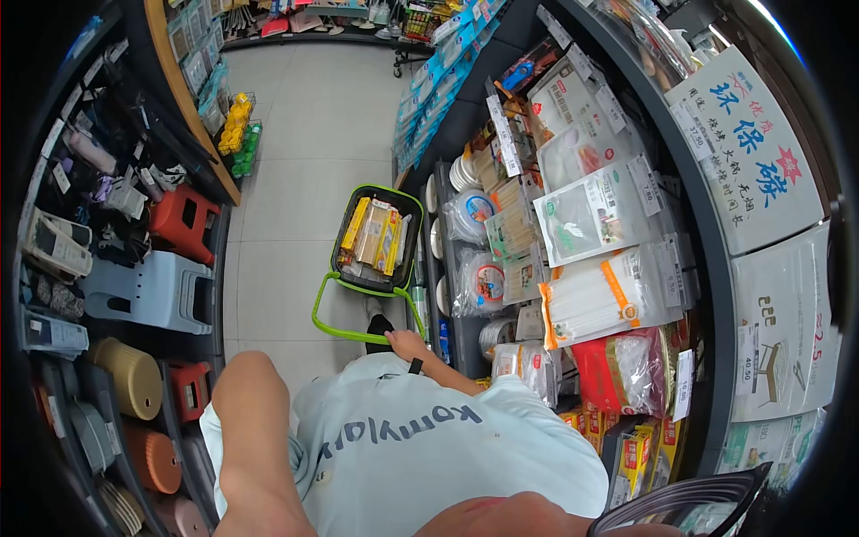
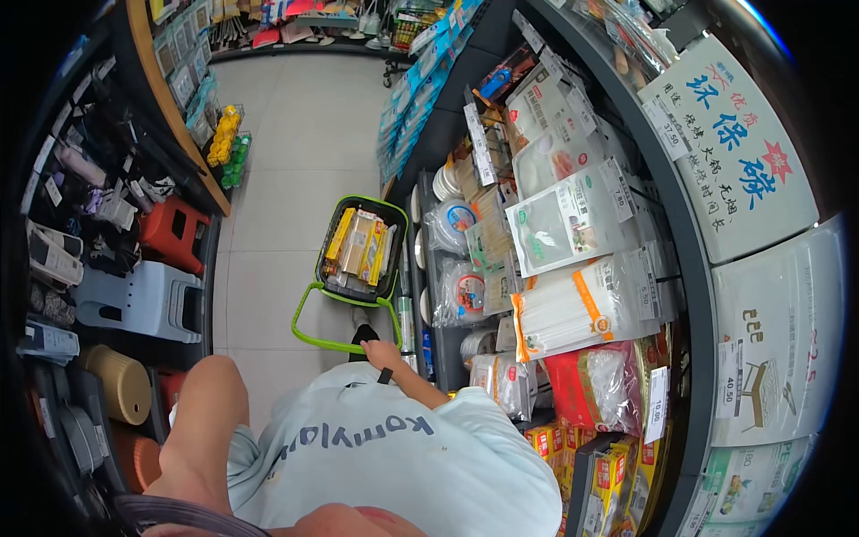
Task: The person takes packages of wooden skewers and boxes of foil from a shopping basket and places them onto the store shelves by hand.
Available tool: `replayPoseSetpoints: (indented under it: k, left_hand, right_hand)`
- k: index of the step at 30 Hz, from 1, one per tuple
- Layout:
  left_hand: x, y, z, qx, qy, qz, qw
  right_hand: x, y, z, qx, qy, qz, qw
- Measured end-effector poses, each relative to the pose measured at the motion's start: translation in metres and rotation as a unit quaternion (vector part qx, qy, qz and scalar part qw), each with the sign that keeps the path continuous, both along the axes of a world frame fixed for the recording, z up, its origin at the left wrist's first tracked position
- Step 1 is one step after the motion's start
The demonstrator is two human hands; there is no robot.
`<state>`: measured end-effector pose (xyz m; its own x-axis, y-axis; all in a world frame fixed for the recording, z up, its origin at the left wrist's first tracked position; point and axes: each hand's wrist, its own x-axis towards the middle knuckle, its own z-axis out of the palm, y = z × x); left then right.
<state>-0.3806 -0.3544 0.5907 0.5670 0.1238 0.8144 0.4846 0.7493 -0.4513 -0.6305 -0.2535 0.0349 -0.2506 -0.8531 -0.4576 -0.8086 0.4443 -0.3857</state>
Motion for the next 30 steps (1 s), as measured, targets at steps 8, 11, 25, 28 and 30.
replayPoseSetpoints:
  k: [8,11,25,28,30]
  left_hand:
    - [-0.012,-0.006,-0.002,-0.039,0.006,-0.104,0.994]
    - [0.011,-0.024,-0.009,-0.129,-0.104,-0.033,0.986]
    - [-0.085,-0.084,-0.038,0.220,-0.169,0.230,0.933]
    - [-0.091,-0.083,-0.032,0.224,-0.114,0.243,0.937]
    - [-0.089,-0.085,-0.029,0.217,-0.083,0.241,0.942]
  right_hand:
    - [-0.031,0.003,0.009,0.066,0.073,-0.026,0.995]
    - [-0.045,0.002,0.005,0.093,0.056,-0.073,0.991]
    - [-0.088,-0.072,0.524,-0.864,0.023,0.144,0.482]
    - [-0.066,-0.058,0.559,-0.881,0.051,0.159,0.444]
    - [-0.061,-0.059,0.561,-0.881,0.051,0.155,0.444]
